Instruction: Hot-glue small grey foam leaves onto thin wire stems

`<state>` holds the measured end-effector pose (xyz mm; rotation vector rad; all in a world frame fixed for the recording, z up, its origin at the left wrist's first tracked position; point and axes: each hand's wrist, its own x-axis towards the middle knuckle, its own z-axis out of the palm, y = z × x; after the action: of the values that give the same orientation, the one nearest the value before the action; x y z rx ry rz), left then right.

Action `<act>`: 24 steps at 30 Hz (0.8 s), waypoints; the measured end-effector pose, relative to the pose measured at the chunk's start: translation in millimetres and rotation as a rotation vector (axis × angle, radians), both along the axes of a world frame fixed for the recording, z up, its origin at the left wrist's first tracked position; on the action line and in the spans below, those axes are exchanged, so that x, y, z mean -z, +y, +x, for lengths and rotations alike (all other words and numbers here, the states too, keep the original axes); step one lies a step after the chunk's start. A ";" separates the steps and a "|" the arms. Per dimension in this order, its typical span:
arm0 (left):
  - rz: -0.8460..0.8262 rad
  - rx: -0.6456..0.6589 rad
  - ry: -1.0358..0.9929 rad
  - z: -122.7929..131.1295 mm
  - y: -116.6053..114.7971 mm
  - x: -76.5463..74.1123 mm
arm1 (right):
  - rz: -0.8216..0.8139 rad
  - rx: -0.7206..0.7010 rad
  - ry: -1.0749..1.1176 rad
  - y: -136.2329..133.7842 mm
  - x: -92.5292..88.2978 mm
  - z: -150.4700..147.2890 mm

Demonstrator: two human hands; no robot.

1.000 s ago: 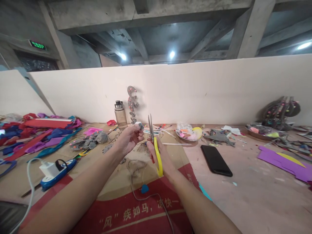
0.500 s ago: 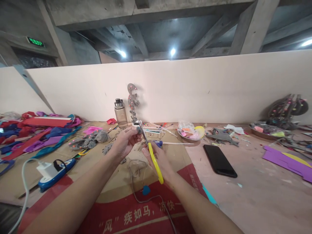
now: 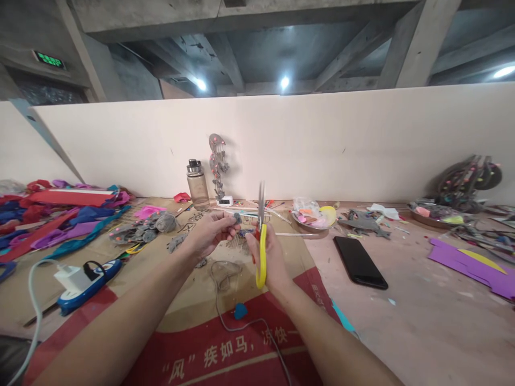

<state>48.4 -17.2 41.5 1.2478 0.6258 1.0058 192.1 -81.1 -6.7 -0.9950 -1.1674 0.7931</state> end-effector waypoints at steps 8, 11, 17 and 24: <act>0.038 0.150 0.206 7.9 -7.6 8.1 | 0.129 0.075 -0.074 -4.5 -14.6 8.6; 0.053 0.166 0.150 9.8 -9.9 9.3 | 0.137 0.065 -0.012 0.8 -6.7 9.5; 0.128 0.097 0.008 18.9 -15.4 18.3 | 0.120 0.006 0.051 4.4 0.7 9.5; 0.021 -0.038 -0.147 9.7 -9.8 6.9 | 0.116 0.006 -0.137 1.3 -4.2 2.4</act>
<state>58.0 -27.0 34.7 1.1724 0.5277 1.1276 194.5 -79.9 -2.5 -0.9677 -1.3125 0.6523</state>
